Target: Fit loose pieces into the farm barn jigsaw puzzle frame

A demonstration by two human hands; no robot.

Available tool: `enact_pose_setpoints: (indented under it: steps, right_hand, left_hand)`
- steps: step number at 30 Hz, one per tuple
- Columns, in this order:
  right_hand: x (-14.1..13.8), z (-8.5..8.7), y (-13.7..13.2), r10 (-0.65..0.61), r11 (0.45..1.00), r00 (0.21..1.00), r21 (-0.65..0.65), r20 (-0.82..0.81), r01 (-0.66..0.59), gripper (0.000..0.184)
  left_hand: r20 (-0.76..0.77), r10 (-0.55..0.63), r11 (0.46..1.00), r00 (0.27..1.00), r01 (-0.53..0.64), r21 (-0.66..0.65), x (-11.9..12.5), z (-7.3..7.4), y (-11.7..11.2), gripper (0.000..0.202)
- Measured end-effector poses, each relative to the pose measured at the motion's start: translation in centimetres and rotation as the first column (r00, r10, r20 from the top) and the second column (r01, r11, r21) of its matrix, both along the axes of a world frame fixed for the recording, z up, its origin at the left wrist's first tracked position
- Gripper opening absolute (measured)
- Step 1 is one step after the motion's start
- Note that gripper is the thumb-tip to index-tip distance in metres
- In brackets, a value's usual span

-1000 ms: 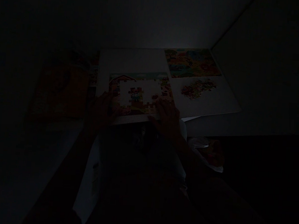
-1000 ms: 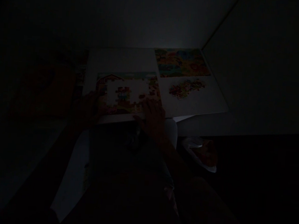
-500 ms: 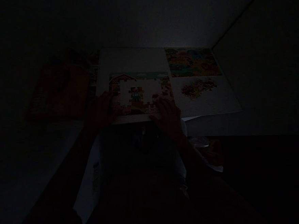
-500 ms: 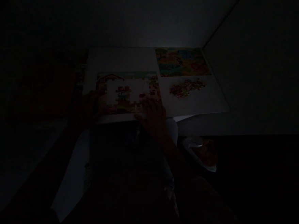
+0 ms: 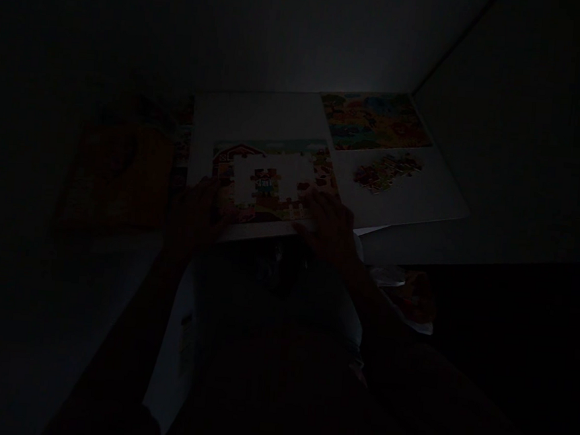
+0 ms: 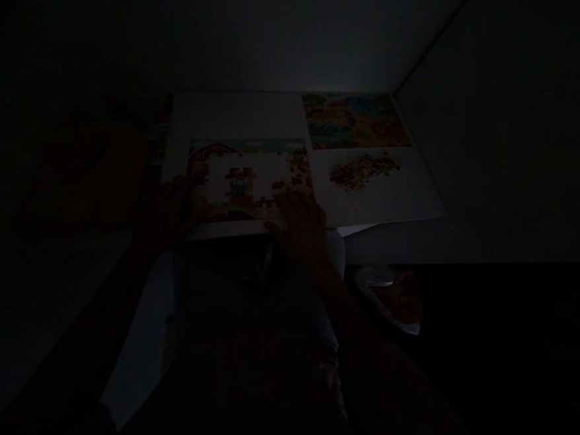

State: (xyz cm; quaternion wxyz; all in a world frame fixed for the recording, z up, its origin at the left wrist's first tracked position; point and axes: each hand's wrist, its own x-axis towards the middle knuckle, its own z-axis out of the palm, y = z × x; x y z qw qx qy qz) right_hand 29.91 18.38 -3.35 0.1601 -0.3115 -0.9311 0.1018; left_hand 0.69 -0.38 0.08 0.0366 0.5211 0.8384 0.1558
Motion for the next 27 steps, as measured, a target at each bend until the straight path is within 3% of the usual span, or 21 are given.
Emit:
enact_pose_setpoints:
  steps: [6,12,20,23,27]
  right_hand:
    - [0.1,-0.2,0.2,0.002,1.0,0.998,0.003,0.055,-0.002,0.083]
    - [0.6,0.1,1.1,0.044,0.999,0.998,0.007,0.052,-0.044,0.071]
    - [1.1,0.1,1.5,0.093,0.996,0.996,-0.011,-0.006,-0.093,0.071]
    - [2.6,-0.2,3.4,-0.015,1.0,0.996,-0.012,-0.092,0.014,0.07]
    - [6.1,-1.0,8.9,-0.276,0.959,0.94,0.001,-0.2,0.282,0.069]
  left_hand:
    - [-0.015,-0.005,1.0,1.0,0.005,0.006,0.2,0.2,0.0,0.078]
    - [-0.019,-0.013,1.0,1.0,0.013,0.004,0.0,-0.1,0.0,0.08]
    - [-0.015,-0.008,1.0,1.0,0.008,-0.001,0.0,0.0,0.1,0.08]
    - [-0.012,0.0,1.0,1.0,0.0,-0.008,0.1,0.2,0.1,0.082]
    - [-0.027,-0.007,0.999,1.0,0.008,0.035,0.1,0.2,0.1,0.079]
